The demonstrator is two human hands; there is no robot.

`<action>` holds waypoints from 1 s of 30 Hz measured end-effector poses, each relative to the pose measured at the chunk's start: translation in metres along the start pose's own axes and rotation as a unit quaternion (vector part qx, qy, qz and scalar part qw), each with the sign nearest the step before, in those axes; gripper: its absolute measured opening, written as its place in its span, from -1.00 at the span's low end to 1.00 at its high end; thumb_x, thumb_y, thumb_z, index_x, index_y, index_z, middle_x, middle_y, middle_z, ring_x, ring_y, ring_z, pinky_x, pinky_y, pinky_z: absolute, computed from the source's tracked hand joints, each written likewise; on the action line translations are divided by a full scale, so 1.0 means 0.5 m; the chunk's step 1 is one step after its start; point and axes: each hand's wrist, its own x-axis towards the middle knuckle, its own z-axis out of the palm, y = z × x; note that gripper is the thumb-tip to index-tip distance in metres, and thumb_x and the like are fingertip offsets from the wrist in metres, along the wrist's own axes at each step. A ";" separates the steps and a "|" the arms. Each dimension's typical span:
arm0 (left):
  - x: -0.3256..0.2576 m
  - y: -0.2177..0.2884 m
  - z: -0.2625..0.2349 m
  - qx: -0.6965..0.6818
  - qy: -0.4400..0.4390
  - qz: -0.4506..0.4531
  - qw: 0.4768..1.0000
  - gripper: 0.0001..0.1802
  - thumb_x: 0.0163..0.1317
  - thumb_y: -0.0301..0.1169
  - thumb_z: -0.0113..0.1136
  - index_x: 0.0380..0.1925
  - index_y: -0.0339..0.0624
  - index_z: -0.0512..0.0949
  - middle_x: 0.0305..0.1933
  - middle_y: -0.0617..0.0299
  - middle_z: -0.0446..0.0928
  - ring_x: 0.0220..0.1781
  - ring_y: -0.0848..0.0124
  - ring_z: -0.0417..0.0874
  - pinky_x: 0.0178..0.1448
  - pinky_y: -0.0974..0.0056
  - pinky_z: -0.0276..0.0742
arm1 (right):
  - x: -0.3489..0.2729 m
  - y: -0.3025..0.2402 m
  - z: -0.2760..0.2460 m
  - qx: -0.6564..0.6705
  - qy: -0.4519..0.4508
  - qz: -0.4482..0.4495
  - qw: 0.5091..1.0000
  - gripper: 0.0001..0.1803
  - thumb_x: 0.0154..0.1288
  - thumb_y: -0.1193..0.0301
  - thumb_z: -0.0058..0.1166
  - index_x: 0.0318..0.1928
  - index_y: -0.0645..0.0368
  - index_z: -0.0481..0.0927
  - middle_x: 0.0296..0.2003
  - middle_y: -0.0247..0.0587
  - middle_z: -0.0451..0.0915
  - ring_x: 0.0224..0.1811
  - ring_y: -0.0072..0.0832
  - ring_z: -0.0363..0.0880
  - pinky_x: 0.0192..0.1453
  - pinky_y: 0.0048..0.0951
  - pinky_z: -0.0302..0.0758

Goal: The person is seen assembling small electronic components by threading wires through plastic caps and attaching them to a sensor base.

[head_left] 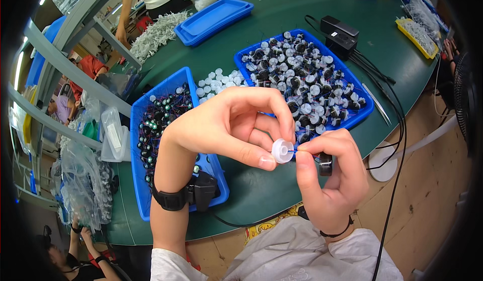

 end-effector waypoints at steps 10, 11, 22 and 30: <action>-0.001 -0.001 0.001 0.006 -0.003 0.015 1.000 -0.60 -0.28 -0.74 0.35 -0.39 -0.34 0.41 -0.25 0.03 0.39 -0.21 0.39 0.47 -0.20 0.38 0.50 | -0.003 -0.001 0.009 0.008 0.005 0.016 1.000 -0.83 -0.08 0.65 0.15 -0.42 0.26 0.47 -0.53 -0.25 0.47 -0.57 -0.46 0.35 -0.51 -0.52 0.23; 0.000 -0.002 0.000 0.006 -0.005 0.016 1.000 -0.60 -0.28 -0.74 0.35 -0.39 -0.34 0.41 -0.25 0.03 0.39 -0.21 0.39 0.47 -0.20 0.38 0.50 | -0.003 -0.001 0.009 0.007 0.005 0.016 1.000 -0.83 -0.08 0.65 0.15 -0.42 0.26 0.47 -0.53 -0.25 0.47 -0.57 -0.46 0.35 -0.51 -0.52 0.23; 0.004 -0.008 0.000 -0.003 -0.005 0.022 1.000 -0.60 -0.29 -0.69 0.38 -0.41 -0.34 0.40 -0.28 0.04 0.40 -0.24 0.37 0.47 -0.21 0.32 0.48 | -0.006 0.001 0.007 0.000 -0.003 0.005 1.000 -0.81 -0.12 0.65 0.18 -0.42 0.27 0.48 -0.54 -0.25 0.48 -0.58 -0.42 0.36 -0.49 -0.48 0.24; 0.002 -0.006 -0.002 0.021 -0.008 0.029 0.999 -0.58 -0.30 -0.66 0.41 -0.40 -0.32 0.40 -0.28 0.02 0.41 -0.28 0.38 0.48 -0.23 0.34 0.48 | -0.004 -0.002 0.003 -0.003 -0.002 -0.005 1.000 -0.78 -0.18 0.66 0.19 -0.42 0.27 0.50 -0.54 -0.24 0.50 -0.57 -0.42 0.39 -0.49 -0.48 0.25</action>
